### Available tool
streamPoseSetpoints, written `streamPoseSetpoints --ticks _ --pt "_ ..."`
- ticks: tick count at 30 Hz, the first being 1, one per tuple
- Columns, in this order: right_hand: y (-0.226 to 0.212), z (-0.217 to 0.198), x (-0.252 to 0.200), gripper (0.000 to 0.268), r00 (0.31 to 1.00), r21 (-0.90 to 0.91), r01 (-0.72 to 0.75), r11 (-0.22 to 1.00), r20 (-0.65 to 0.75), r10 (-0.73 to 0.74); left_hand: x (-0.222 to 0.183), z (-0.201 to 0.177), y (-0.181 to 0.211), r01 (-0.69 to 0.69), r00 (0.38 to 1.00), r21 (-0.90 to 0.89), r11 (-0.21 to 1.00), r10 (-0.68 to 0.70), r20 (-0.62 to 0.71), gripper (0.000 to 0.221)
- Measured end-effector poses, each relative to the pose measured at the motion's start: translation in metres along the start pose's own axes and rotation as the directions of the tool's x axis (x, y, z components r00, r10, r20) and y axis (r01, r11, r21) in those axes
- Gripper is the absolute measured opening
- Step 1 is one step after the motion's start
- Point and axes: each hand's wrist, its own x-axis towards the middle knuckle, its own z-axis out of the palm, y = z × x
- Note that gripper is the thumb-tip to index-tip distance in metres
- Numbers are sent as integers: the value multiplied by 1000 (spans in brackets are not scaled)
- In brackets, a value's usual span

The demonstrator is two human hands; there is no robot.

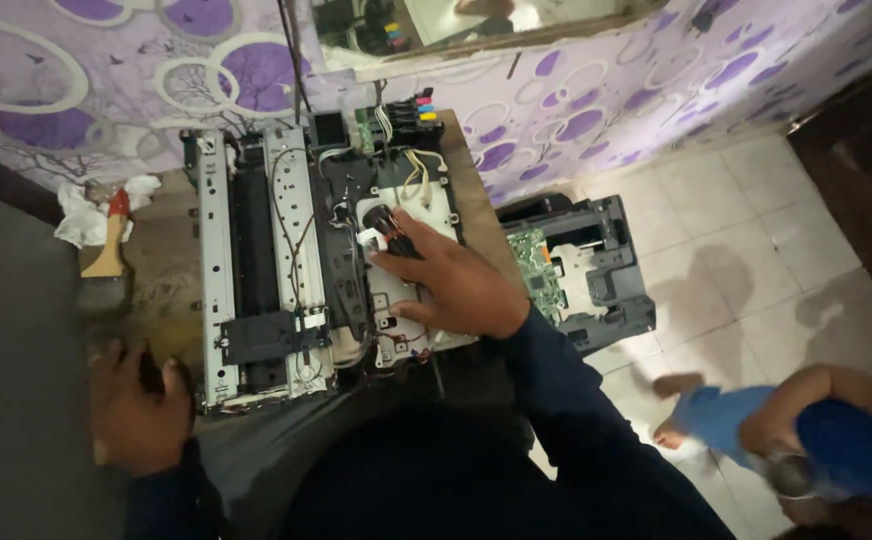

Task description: Disassembling a printer by removing screws and detaching internal components

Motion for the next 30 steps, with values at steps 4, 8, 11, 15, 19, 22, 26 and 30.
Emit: streamPoseSetpoints --ticks 4,8,11,15,19,22,26,30 --pt "-11 -12 8 97 998 -39 55 998 -16 -56 3 -6 4 -61 997 -31 998 59 -57 49" --pt "-6 -10 18 83 997 -4 72 997 11 -72 -1 6 -6 2 1000 -60 998 -3 -16 47" --pt "2 4 15 78 990 -90 138 986 29 -136 -1 6 -4 39 999 -45 998 -38 8 49" --pt "-5 -2 16 68 989 11 126 992 79 -126 -1 6 -3 9 1000 13 1000 -9 -15 43" --pt "-35 -31 36 81 980 -120 135 984 160 -115 -5 15 -8 33 999 -3 999 -33 -37 49" --pt "-38 -24 44 85 950 -183 288 940 175 -257 -2 10 -6 16 1000 -8 1000 -16 -11 42" --pt "-30 9 55 76 908 -129 418 899 81 -411 8 -1 2 -79 997 -67 995 78 -21 41" --pt "-21 33 60 80 891 -63 446 893 130 -435 4 1 -1 66 995 -50 997 -62 81 48"
